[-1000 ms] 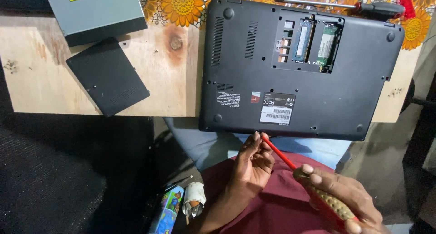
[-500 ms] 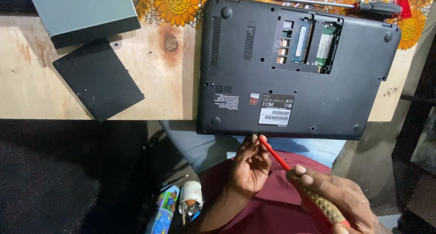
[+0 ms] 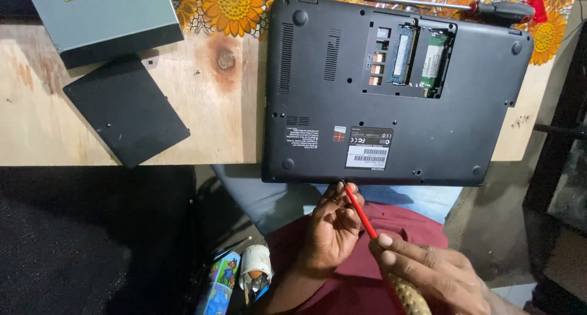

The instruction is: Disassembling and reassembling laptop components, including the optical drive and access panels, using a screwdriver.

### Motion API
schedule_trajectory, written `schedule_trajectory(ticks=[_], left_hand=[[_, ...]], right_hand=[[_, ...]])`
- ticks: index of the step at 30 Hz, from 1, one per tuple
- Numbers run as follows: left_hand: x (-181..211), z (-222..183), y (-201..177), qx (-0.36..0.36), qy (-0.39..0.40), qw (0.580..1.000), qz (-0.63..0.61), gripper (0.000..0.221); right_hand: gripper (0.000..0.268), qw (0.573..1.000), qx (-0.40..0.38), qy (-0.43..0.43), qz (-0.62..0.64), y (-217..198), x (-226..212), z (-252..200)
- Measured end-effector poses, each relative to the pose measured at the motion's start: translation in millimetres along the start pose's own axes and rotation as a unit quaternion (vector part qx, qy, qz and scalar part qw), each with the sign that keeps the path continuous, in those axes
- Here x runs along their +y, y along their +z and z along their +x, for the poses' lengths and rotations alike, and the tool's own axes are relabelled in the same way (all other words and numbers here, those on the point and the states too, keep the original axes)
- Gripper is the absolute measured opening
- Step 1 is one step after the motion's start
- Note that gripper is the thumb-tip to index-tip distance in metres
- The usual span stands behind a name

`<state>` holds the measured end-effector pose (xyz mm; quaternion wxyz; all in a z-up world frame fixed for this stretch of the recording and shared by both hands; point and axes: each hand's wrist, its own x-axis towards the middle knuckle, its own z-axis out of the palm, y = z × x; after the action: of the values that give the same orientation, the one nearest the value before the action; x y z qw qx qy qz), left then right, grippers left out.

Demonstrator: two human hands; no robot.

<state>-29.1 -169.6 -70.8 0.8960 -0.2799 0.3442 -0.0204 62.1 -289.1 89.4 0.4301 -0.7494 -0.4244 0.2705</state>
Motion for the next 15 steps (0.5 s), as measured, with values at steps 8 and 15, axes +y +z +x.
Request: schedule_trajectory(ticks=[8,15], left_hand=[[1,0,-4,0.02,0.013,1.0,-0.002,0.013],[1,4,-15,-0.002,0.01,1.0,-0.01,0.014]], right_hand=[[0.052,0.997,-0.004,-0.065,-0.047,4,4,4],[0.064,1.0,-0.006,0.028,-0.011,0,-4,5]])
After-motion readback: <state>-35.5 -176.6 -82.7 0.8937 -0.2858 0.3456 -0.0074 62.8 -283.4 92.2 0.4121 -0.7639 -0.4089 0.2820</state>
